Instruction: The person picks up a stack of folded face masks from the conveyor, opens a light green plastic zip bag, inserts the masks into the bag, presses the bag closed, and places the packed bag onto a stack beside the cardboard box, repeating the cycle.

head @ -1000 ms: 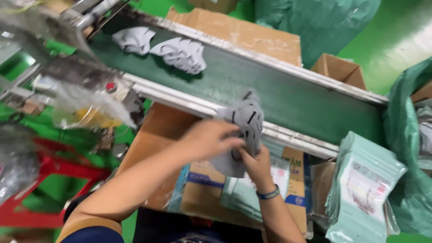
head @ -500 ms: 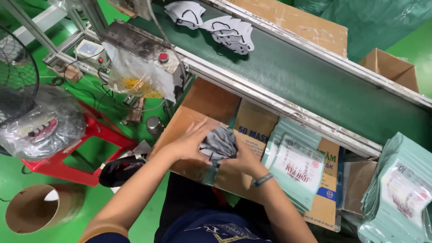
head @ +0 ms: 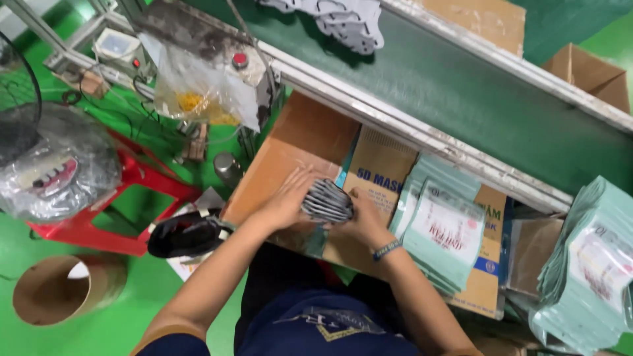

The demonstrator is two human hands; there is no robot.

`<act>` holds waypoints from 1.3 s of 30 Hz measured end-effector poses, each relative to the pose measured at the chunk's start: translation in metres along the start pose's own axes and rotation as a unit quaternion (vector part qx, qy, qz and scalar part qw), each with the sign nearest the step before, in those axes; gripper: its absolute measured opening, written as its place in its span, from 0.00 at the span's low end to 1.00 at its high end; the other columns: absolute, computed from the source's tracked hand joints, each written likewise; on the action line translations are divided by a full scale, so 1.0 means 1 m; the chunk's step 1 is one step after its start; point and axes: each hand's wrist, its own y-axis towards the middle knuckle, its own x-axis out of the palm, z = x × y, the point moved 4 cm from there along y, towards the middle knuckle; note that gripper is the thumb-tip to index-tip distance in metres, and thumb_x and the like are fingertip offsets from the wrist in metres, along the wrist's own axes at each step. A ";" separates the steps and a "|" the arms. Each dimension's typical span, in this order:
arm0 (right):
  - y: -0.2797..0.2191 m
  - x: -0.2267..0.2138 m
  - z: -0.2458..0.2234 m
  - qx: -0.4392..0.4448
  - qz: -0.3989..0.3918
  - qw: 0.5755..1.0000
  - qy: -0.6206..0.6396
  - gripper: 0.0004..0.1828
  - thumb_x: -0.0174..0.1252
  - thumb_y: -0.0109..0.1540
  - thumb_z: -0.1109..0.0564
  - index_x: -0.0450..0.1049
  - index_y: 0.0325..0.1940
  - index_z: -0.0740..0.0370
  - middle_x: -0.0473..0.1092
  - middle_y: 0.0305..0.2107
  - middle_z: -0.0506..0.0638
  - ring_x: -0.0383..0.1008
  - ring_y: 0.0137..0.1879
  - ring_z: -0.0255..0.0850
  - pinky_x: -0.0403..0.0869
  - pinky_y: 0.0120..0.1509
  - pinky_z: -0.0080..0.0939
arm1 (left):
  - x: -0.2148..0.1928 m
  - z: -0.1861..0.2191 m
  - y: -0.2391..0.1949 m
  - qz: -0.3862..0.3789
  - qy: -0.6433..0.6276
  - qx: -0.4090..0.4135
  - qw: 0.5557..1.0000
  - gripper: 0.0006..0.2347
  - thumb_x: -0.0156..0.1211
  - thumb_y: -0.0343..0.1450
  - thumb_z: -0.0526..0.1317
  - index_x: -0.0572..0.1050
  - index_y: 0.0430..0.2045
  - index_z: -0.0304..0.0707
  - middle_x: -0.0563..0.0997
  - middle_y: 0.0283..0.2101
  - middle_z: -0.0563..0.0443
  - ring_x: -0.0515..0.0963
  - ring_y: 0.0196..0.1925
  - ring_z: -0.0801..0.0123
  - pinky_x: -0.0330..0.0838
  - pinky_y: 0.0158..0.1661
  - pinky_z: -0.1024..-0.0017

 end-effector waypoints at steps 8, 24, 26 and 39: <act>-0.010 -0.014 -0.001 -0.312 -0.011 0.940 -0.139 0.27 0.71 0.53 0.56 0.77 0.57 0.52 0.76 0.52 0.47 0.75 0.60 0.45 0.71 0.69 0.47 | -0.034 0.072 0.026 -0.055 -0.070 -0.218 0.972 0.31 0.79 0.56 0.48 0.75 0.54 0.42 0.83 0.51 0.47 0.83 0.57 0.56 0.74 0.59 0.64; -0.152 -0.184 0.011 0.115 0.086 0.989 -0.037 0.10 0.65 0.59 0.60 0.83 0.44 0.60 0.79 0.38 0.50 0.82 0.44 0.40 0.79 0.48 0.40 | -0.019 0.054 0.059 -0.217 0.198 -0.346 0.891 0.26 0.76 0.60 0.46 0.76 0.51 0.38 0.70 0.63 0.37 0.69 0.67 0.49 0.63 0.64 0.58; -0.169 -0.175 0.019 0.142 -0.025 0.968 -0.203 0.12 0.68 0.54 0.57 0.84 0.42 0.60 0.77 0.35 0.54 0.78 0.42 0.50 0.76 0.45 0.46 | 0.024 0.079 0.059 -0.254 0.000 -0.049 0.966 0.33 0.76 0.56 0.45 0.74 0.55 0.33 0.67 0.66 0.33 0.61 0.70 0.42 0.56 0.65 0.55; -0.166 -0.154 0.039 0.094 0.025 0.944 -0.314 0.10 0.66 0.52 0.58 0.78 0.36 0.63 0.72 0.31 0.55 0.76 0.41 0.53 0.74 0.44 0.51 | 0.231 0.169 0.038 -0.514 0.214 0.059 0.829 0.13 0.55 0.68 0.39 0.84 0.37 0.31 0.47 0.74 0.19 0.48 0.77 0.36 0.41 0.71 0.47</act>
